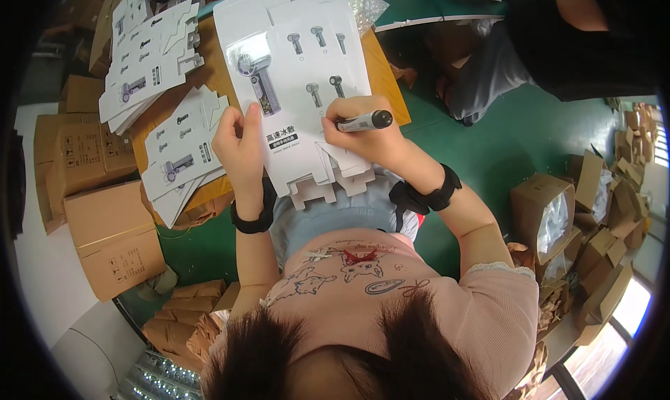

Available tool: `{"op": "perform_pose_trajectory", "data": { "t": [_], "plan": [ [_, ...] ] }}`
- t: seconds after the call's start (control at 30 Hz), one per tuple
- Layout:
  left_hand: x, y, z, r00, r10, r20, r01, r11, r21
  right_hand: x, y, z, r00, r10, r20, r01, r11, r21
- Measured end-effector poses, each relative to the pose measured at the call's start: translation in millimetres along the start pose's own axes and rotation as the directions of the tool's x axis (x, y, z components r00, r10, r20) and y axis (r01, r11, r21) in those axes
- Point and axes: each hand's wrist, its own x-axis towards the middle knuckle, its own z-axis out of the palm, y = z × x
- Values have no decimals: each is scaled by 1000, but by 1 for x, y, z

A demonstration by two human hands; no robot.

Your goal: Organizes a stack of instruction manuals or product packaging sheets and marks each one with a pen at a factory workbench.

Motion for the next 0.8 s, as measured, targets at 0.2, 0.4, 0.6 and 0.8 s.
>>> {"op": "perform_pose_trajectory", "data": {
  "t": [0.2,0.4,0.6,0.8],
  "plan": [
    [2,-6,-8,993,-112,-31,104,976,-190,-5,9,-10,930,313,-194,-134,777,615],
    [5,8,-73,886,-356,-298,136,813,-566,35,21,-31,883,154,-444,69,892,447],
    [-4,-42,-116,838,-292,-460,247,956,-157,45,25,-34,942,130,-309,-53,968,246],
    [-4,-9,-50,979,-199,-51,201,979,40,47,40,-19,936,268,-229,-118,850,514]
  ]
}}
